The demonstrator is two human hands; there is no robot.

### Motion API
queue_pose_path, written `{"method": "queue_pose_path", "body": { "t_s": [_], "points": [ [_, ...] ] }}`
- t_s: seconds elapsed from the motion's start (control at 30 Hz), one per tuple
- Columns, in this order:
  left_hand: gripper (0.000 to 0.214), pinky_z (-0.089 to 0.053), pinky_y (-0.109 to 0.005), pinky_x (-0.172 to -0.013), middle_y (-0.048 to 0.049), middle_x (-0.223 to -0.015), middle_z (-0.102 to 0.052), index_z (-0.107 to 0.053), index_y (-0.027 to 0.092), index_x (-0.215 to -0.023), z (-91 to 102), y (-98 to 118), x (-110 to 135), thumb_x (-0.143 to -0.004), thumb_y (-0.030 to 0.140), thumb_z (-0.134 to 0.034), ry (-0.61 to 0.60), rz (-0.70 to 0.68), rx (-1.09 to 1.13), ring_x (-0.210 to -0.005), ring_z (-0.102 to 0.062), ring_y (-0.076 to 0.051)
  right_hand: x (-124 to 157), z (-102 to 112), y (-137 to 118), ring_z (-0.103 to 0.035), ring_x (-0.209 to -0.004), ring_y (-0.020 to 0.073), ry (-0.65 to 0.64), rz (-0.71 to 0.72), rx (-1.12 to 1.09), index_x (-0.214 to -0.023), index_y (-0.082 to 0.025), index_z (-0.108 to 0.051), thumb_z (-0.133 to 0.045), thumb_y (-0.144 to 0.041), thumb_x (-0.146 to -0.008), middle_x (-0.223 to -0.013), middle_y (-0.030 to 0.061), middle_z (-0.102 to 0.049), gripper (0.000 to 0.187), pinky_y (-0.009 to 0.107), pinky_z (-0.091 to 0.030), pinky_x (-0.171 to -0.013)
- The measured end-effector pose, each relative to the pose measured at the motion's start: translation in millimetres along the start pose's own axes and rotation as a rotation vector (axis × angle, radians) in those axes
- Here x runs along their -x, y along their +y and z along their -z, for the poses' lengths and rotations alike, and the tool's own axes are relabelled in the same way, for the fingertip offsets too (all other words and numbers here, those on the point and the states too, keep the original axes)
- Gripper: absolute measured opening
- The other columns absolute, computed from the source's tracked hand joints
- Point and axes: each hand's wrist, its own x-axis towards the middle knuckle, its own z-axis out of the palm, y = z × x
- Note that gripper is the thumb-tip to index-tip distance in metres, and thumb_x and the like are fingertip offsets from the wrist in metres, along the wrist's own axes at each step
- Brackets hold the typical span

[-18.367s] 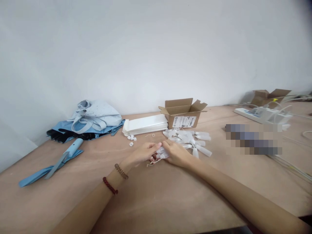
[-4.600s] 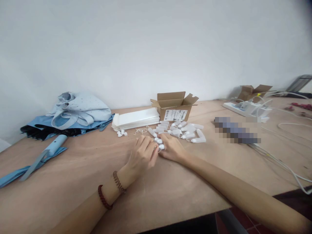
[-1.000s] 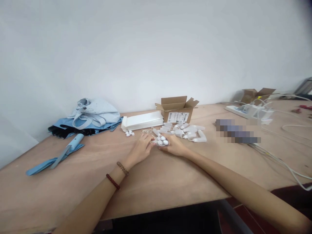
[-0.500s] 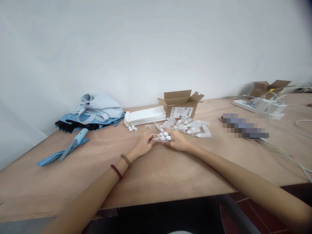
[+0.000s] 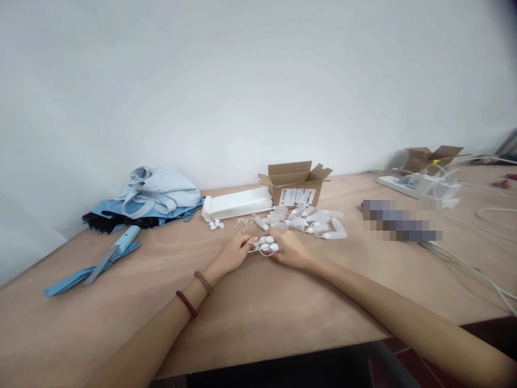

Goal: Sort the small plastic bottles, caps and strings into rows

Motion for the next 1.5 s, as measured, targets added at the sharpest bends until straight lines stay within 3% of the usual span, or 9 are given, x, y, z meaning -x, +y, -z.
{"method": "queue_pose_path", "body": {
  "t_s": [0.17,0.37,0.53,0.73,0.93,1.13,1.33,1.5],
  "points": [
    [0.027,-0.041,-0.027,-0.07,-0.0036,-0.088,-0.065,-0.062,0.016,-0.092,8.3,8,4,-0.083,0.039,-0.052,-0.076,0.023,0.126,-0.076,-0.054,-0.017,-1,4,-1,-0.059,-0.071,0.0171,-0.002,-0.051,-0.114,-0.097,-0.018,-0.06,-0.062,-0.027,-0.076,-0.083,0.0041,-0.067,0.023,0.025,-0.039,-0.062],
    [0.03,-0.039,-0.026,-0.065,-0.0007,-0.075,-0.061,-0.062,0.016,-0.082,10.6,8,6,-0.08,0.045,-0.055,-0.074,0.041,0.108,-0.071,-0.052,-0.016,0,7,-1,-0.059,-0.073,0.0172,-0.013,-0.061,-0.172,-0.095,-0.018,-0.059,-0.068,-0.026,-0.071,-0.084,0.0031,-0.067,0.026,0.025,-0.04,-0.063],
    [0.044,-0.035,-0.025,-0.057,0.001,-0.055,-0.052,-0.055,0.015,-0.063,8.0,6,4,-0.084,0.052,-0.045,-0.079,0.123,0.126,-0.056,-0.046,-0.013,0,7,-4,-0.058,-0.072,0.0167,-0.016,-0.06,-0.172,-0.093,-0.018,-0.06,-0.068,-0.023,-0.07,-0.083,0.0029,-0.067,0.025,0.024,-0.04,-0.063],
    [0.029,-0.041,-0.025,-0.067,-0.0015,-0.079,-0.062,-0.06,0.016,-0.084,10.3,9,5,-0.078,0.044,-0.058,-0.062,0.023,0.189,-0.073,-0.054,-0.015,0,5,-3,-0.06,-0.073,0.0175,-0.001,-0.085,-0.137,-0.097,-0.018,-0.06,-0.067,-0.024,-0.071,-0.084,0.0035,-0.068,0.028,0.025,-0.039,-0.063],
    [0.041,-0.037,-0.026,-0.058,-0.0009,-0.06,-0.057,-0.057,0.015,-0.063,8.9,4,4,-0.087,0.046,-0.043,-0.059,0.059,0.033,-0.059,-0.049,-0.014,1,5,-2,-0.06,-0.072,0.0164,0.014,-0.064,-0.113,-0.096,-0.019,-0.061,-0.065,-0.025,-0.073,-0.084,0.0028,-0.068,0.023,0.024,-0.038,-0.063],
    [0.026,-0.043,-0.026,-0.067,-0.0014,-0.084,-0.065,-0.061,0.018,-0.09,11.1,10,7,-0.08,0.041,-0.056,-0.049,-0.014,0.145,-0.076,-0.057,-0.017,1,2,1,-0.061,-0.072,0.017,0.021,-0.054,-0.13,-0.097,-0.02,-0.06,-0.066,-0.028,-0.073,-0.084,0.0026,-0.068,0.026,0.024,-0.039,-0.062],
    [0.037,-0.042,-0.029,-0.064,-0.0018,-0.065,-0.061,-0.059,0.016,-0.068,10.0,9,6,-0.086,0.045,-0.045,-0.065,0.064,0.093,-0.065,-0.055,-0.016,2,5,-2,-0.061,-0.071,0.0168,0.013,-0.074,-0.132,-0.097,-0.019,-0.06,-0.066,-0.025,-0.073,-0.083,0.0027,-0.068,0.026,0.024,-0.04,-0.062],
    [0.028,-0.044,-0.028,-0.072,-0.0034,-0.084,-0.067,-0.061,0.016,-0.089,12.3,10,9,-0.08,0.042,-0.058,-0.1,0.07,0.247,-0.08,-0.06,-0.018,1,3,-1,-0.061,-0.075,0.0187,0.009,-0.056,-0.125,-0.099,-0.019,-0.06,-0.066,-0.031,-0.074,-0.088,0.0043,-0.068,0.029,0.025,-0.04,-0.063]
  ]
}}
